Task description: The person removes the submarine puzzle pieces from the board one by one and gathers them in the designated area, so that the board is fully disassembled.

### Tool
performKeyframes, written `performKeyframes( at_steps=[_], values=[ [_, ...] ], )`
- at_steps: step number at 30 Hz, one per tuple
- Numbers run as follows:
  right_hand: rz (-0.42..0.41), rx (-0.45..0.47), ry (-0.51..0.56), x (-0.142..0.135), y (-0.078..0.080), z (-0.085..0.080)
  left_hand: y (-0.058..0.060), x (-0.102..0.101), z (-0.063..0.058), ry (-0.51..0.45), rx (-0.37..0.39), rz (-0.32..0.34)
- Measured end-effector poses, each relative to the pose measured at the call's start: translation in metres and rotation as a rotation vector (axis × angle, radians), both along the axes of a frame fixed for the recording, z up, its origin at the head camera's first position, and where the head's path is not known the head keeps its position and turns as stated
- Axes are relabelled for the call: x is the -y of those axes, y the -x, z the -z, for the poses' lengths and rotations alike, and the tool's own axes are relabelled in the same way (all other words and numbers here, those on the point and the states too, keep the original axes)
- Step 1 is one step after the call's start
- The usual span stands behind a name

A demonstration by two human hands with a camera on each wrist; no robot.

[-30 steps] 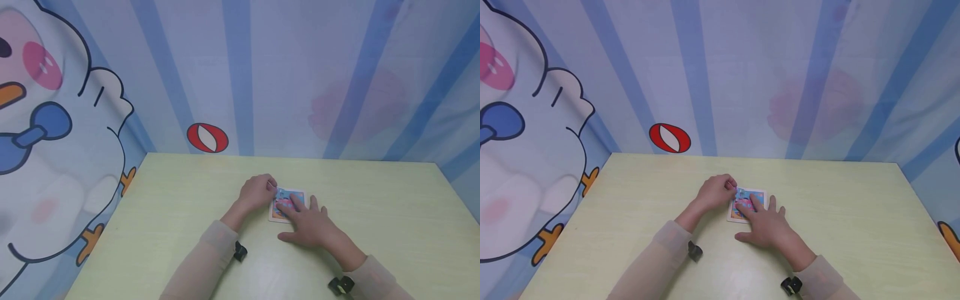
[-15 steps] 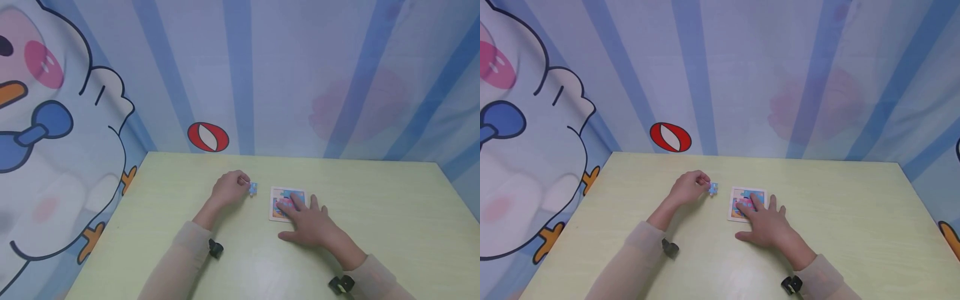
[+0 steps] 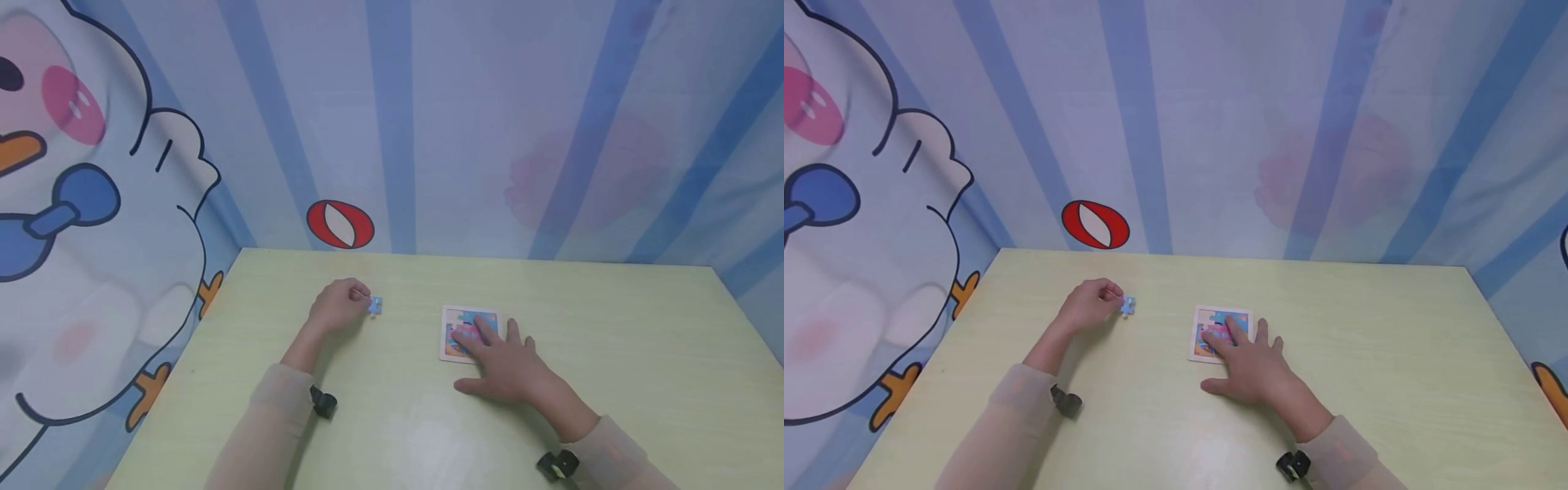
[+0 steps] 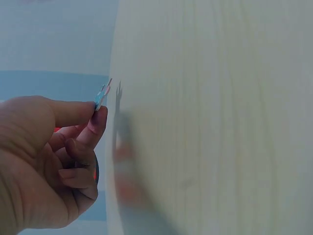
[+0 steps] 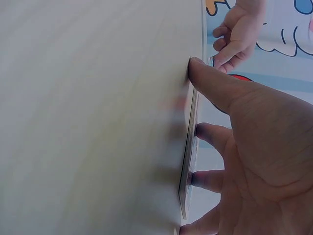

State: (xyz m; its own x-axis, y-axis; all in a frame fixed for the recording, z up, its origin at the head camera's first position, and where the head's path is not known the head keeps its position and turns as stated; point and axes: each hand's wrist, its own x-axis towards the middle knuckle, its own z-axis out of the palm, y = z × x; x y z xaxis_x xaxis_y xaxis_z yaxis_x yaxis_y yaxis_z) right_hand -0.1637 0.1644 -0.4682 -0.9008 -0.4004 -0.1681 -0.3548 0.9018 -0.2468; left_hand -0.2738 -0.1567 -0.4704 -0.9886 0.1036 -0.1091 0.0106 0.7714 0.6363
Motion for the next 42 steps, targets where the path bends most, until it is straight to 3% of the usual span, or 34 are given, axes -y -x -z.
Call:
performKeyframes(
  at_steps=[11,25,36,42],
  values=[
    [0.006,0.006,-0.004,0.0,0.001,0.001,0.004,0.006,0.006,0.022,0.031,-0.025],
    [0.011,0.008,-0.004,0.0,0.001,0.002,0.003,0.006,0.004,0.049,-0.015,-0.023],
    [0.032,0.018,-0.005,-0.01,0.002,0.002,-0.006,-0.023,-0.003,0.037,-0.055,0.062],
    [0.05,0.025,-0.006,-0.018,-0.001,0.0,-0.007,-0.046,-0.006,0.028,-0.041,0.111]
  ],
)
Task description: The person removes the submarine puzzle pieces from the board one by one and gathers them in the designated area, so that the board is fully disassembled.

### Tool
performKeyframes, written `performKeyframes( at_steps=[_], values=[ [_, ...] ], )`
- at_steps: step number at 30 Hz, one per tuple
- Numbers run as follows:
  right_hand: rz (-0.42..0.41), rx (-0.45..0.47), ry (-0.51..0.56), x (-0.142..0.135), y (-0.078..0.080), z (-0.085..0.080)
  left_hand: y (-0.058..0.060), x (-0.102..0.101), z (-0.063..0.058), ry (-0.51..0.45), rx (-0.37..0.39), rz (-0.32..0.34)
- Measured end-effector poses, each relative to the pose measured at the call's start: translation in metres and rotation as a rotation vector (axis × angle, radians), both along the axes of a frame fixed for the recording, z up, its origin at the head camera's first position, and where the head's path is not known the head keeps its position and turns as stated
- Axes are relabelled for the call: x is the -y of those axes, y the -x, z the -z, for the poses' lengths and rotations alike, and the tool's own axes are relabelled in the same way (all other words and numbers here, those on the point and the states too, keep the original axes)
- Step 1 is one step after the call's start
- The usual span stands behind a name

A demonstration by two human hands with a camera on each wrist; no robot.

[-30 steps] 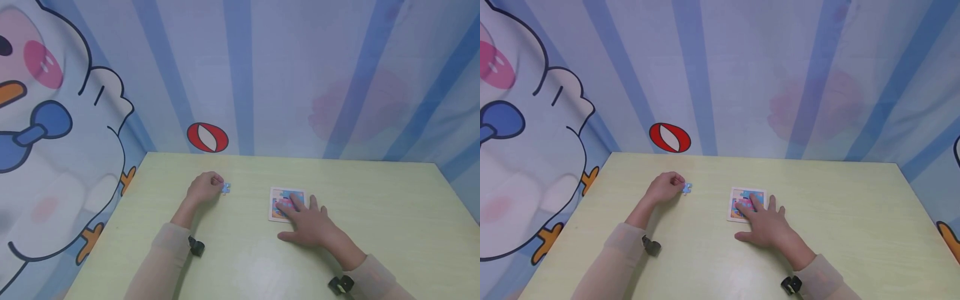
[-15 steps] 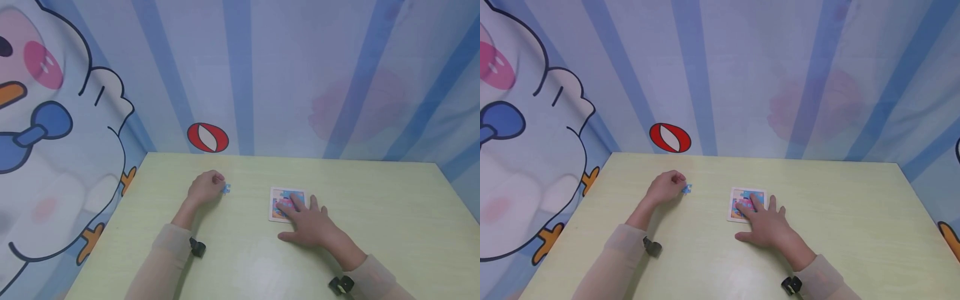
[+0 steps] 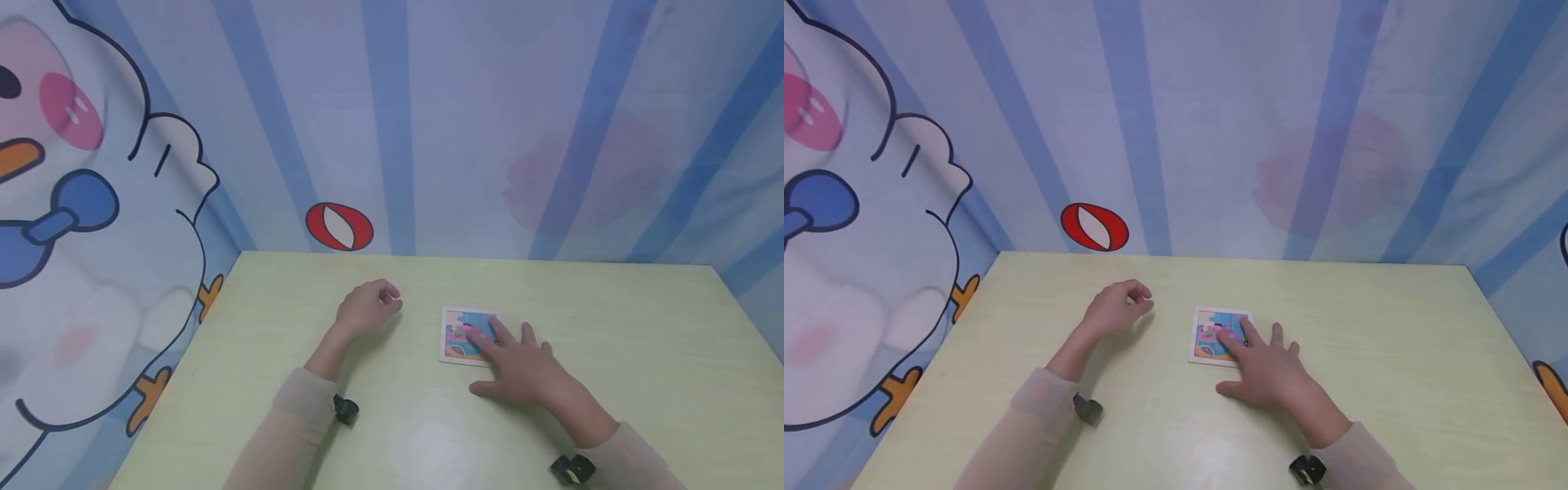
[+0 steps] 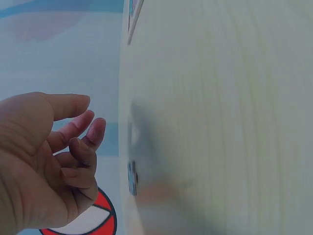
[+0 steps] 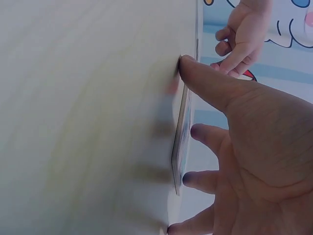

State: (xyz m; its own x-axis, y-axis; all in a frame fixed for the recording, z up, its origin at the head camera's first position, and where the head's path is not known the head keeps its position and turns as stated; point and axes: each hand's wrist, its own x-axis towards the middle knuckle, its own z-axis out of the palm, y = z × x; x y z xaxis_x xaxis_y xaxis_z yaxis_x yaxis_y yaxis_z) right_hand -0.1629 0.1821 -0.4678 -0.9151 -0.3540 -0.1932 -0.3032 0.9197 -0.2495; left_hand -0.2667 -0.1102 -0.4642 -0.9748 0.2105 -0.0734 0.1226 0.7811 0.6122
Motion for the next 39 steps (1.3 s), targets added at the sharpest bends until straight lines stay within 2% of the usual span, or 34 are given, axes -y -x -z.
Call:
performKeyframes(
  at_steps=[13,23,31,39],
  values=[
    [0.0,0.011,-0.023,-0.004,-0.004,0.0,-0.009,-0.053,0.003,-0.007,0.011,0.108],
    [-0.024,-0.009,-0.027,-0.005,-0.006,-0.002,-0.01,-0.083,0.01,0.025,0.0,0.156],
    [-0.036,-0.024,-0.041,-0.005,-0.007,-0.002,-0.012,-0.1,0.013,0.087,0.016,0.166],
    [-0.036,-0.031,-0.048,-0.005,-0.006,-0.003,-0.015,-0.109,0.012,0.167,0.002,0.133]
  ],
)
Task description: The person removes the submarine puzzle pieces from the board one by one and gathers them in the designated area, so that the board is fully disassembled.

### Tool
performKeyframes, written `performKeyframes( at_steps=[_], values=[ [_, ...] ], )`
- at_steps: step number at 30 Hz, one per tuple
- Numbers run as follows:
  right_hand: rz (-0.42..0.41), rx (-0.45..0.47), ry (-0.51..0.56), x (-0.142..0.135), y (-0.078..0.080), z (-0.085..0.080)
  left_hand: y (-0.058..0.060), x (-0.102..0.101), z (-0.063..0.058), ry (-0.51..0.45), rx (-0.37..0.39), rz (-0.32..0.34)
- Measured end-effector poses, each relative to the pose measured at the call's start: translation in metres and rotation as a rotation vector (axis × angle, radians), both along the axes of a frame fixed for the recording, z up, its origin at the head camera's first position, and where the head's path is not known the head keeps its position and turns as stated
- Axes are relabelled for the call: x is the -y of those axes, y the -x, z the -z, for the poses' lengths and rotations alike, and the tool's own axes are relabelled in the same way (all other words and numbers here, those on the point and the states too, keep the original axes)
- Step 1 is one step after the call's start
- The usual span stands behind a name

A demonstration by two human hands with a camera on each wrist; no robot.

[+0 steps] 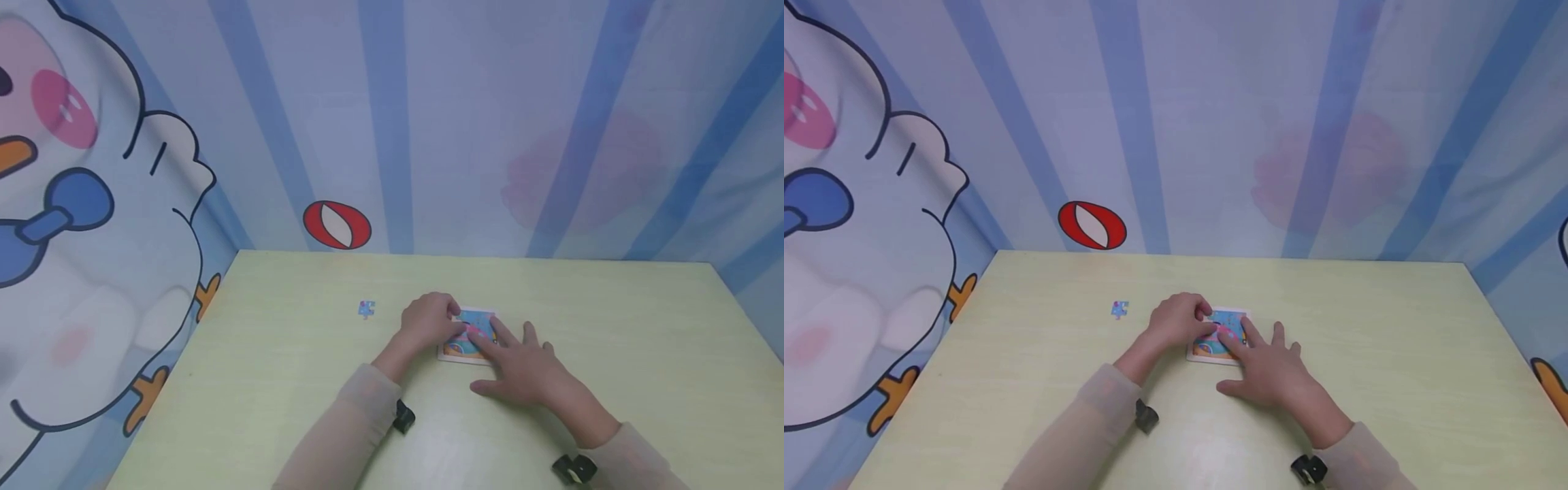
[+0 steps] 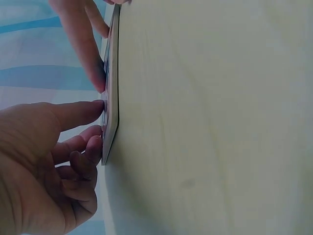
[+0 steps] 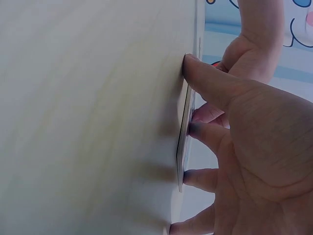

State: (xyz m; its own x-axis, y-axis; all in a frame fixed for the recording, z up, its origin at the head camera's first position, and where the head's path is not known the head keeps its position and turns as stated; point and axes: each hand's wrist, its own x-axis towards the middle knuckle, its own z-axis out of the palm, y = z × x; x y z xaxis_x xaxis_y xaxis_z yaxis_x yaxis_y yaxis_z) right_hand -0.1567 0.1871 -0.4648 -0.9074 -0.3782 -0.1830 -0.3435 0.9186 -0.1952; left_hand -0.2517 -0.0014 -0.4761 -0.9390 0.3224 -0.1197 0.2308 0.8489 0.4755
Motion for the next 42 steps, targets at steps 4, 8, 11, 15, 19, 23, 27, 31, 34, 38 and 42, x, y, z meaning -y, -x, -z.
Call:
performKeyframes(
  at_steps=[4,8,11,15,19,23,27,31,34,38,42],
  values=[
    [-0.002,-0.008,0.002,0.0,0.0,-0.001,-0.001,-0.001,-0.001,0.0,-0.001,-0.007],
    [-0.001,-0.007,0.001,0.0,0.0,0.0,-0.001,-0.002,-0.001,-0.004,0.009,-0.016],
    [0.001,-0.005,-0.003,0.001,0.0,0.001,-0.001,-0.002,-0.001,-0.014,0.017,-0.022],
    [0.0,-0.007,-0.003,0.001,0.0,0.001,-0.002,-0.002,-0.001,-0.032,0.016,-0.022],
    [-0.003,-0.007,0.001,0.0,0.001,0.001,-0.002,-0.001,-0.001,-0.048,0.008,-0.021],
    [-0.003,-0.004,0.003,0.0,0.001,0.001,-0.002,-0.001,-0.001,-0.058,-0.004,-0.027],
    [-0.001,-0.005,0.006,0.0,0.001,0.001,-0.002,0.0,-0.001,-0.067,-0.024,-0.036],
    [0.002,-0.006,0.003,0.0,0.002,0.002,-0.003,0.0,-0.002,-0.085,-0.043,-0.041],
    [0.002,-0.008,-0.002,0.0,0.002,0.003,-0.002,0.001,-0.002,-0.103,-0.053,-0.039],
    [0.001,-0.006,-0.002,0.0,0.001,0.002,-0.001,0.003,-0.002,-0.147,-0.051,-0.039],
    [0.003,-0.001,-0.001,0.0,0.0,0.001,0.0,0.009,-0.004,-0.206,-0.038,-0.042]
  ],
)
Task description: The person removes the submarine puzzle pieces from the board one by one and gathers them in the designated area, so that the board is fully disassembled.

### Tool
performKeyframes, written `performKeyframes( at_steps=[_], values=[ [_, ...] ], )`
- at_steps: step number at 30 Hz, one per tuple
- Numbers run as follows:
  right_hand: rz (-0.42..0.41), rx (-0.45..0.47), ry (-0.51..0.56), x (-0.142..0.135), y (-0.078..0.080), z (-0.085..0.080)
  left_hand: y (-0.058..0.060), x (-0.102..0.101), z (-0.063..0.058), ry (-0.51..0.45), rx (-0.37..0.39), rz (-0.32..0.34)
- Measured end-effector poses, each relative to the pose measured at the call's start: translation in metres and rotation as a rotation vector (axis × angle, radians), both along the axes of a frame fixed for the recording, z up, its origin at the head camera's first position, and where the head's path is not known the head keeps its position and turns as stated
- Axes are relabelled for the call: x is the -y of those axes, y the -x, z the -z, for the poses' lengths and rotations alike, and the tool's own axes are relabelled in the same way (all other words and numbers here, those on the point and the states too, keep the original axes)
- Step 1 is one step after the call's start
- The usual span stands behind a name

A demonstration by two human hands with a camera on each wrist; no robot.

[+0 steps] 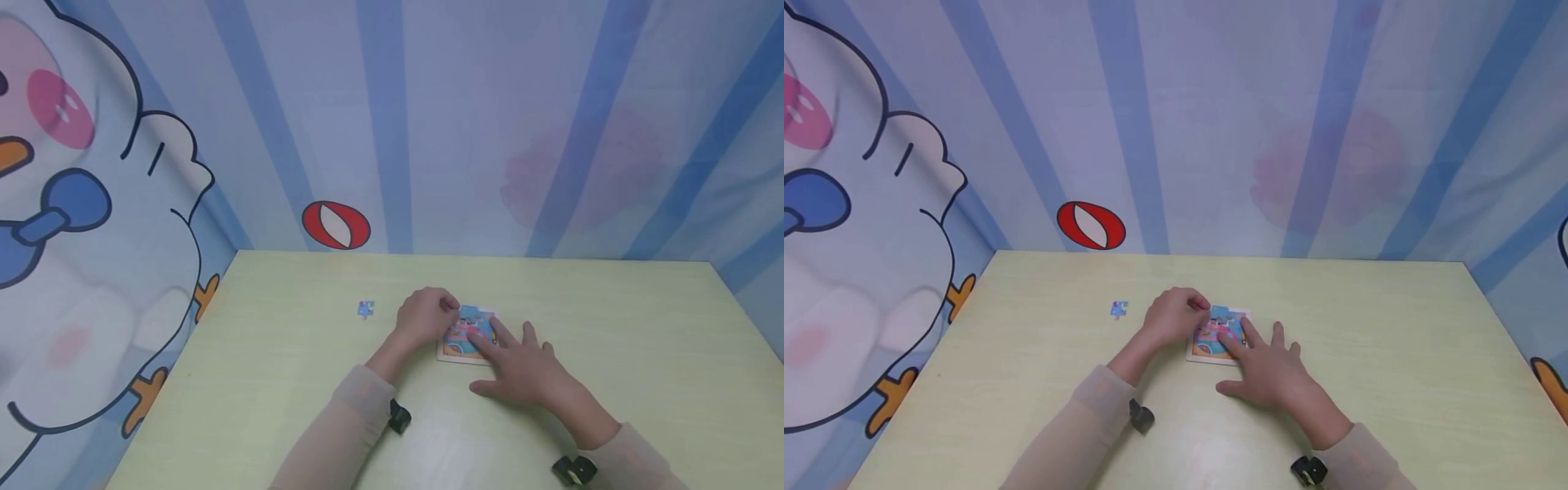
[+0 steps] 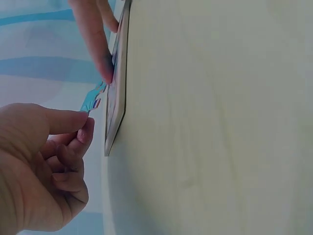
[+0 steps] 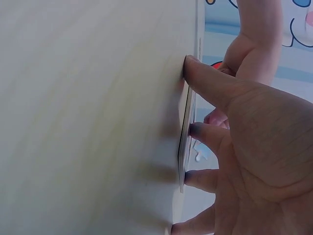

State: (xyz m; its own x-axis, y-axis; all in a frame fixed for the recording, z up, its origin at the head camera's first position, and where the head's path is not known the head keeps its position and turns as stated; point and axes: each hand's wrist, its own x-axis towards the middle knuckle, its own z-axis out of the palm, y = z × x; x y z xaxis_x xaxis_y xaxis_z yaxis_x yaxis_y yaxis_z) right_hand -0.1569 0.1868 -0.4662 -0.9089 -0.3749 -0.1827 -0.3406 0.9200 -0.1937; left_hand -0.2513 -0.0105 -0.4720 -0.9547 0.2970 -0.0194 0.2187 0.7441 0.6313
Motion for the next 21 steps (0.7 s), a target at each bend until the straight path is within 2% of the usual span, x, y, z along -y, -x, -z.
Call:
performKeyframes(
  at_steps=[12,21],
  values=[
    [0.015,0.011,0.008,0.001,0.0,0.0,0.008,0.043,-0.013,-0.082,0.041,-0.035],
    [0.018,0.023,0.012,0.0,0.001,0.001,0.017,0.084,-0.011,-0.074,0.068,-0.131]
  ],
)
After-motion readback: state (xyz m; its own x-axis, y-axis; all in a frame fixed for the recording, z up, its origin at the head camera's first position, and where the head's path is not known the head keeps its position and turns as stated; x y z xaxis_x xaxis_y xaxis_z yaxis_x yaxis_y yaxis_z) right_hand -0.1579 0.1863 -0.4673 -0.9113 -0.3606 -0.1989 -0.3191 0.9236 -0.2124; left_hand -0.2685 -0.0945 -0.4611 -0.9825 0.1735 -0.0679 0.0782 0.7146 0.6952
